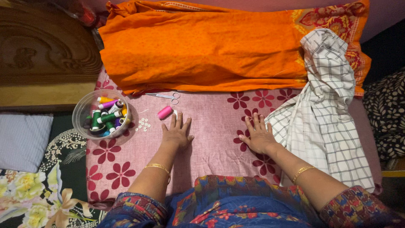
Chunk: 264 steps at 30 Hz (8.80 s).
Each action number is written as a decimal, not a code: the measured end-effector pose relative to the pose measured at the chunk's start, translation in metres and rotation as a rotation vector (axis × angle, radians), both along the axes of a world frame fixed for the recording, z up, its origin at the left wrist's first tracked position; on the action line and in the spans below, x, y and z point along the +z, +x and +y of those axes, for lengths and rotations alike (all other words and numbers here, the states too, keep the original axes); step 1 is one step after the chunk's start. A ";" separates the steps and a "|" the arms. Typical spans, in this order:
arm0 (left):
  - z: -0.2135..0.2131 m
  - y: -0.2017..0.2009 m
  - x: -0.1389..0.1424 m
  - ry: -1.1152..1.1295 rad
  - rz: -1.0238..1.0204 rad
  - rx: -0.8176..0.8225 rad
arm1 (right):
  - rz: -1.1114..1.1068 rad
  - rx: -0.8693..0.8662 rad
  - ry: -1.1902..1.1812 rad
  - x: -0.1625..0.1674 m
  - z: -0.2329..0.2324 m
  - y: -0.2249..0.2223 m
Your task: The person sits at a bed with a plaid shirt, a bowl of thread spools, buttons and scissors. They pick a pink thread spool, thread a needle, cut the thread with scissors, and sew a white button onto the shirt, working the needle through the fabric repeatedly.
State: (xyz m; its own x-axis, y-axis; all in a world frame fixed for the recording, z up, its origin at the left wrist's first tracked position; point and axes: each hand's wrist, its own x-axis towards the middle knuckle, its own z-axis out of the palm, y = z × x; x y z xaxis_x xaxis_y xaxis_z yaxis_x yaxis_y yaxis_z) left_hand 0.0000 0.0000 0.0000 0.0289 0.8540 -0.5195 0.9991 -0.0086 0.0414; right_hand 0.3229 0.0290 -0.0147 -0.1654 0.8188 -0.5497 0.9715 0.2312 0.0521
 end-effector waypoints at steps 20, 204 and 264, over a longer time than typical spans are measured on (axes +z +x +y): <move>-0.003 -0.001 -0.004 0.019 -0.036 0.057 | 0.070 0.002 0.044 0.011 -0.008 -0.004; 0.060 0.155 0.112 -0.600 -2.429 0.788 | 1.368 -0.548 0.070 0.239 -0.028 0.022; 0.045 0.137 0.087 -0.379 -2.366 0.571 | 1.145 -0.306 0.631 0.147 -0.021 0.011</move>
State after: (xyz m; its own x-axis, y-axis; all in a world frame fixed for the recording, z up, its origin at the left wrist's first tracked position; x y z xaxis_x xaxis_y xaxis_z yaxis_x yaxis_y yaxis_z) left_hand 0.1368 0.0447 0.0873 0.4249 0.9038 -0.0503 -0.7645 0.3881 0.5148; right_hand 0.3342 0.0081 0.1325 -0.0408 0.9657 0.2563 0.5477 0.2361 -0.8026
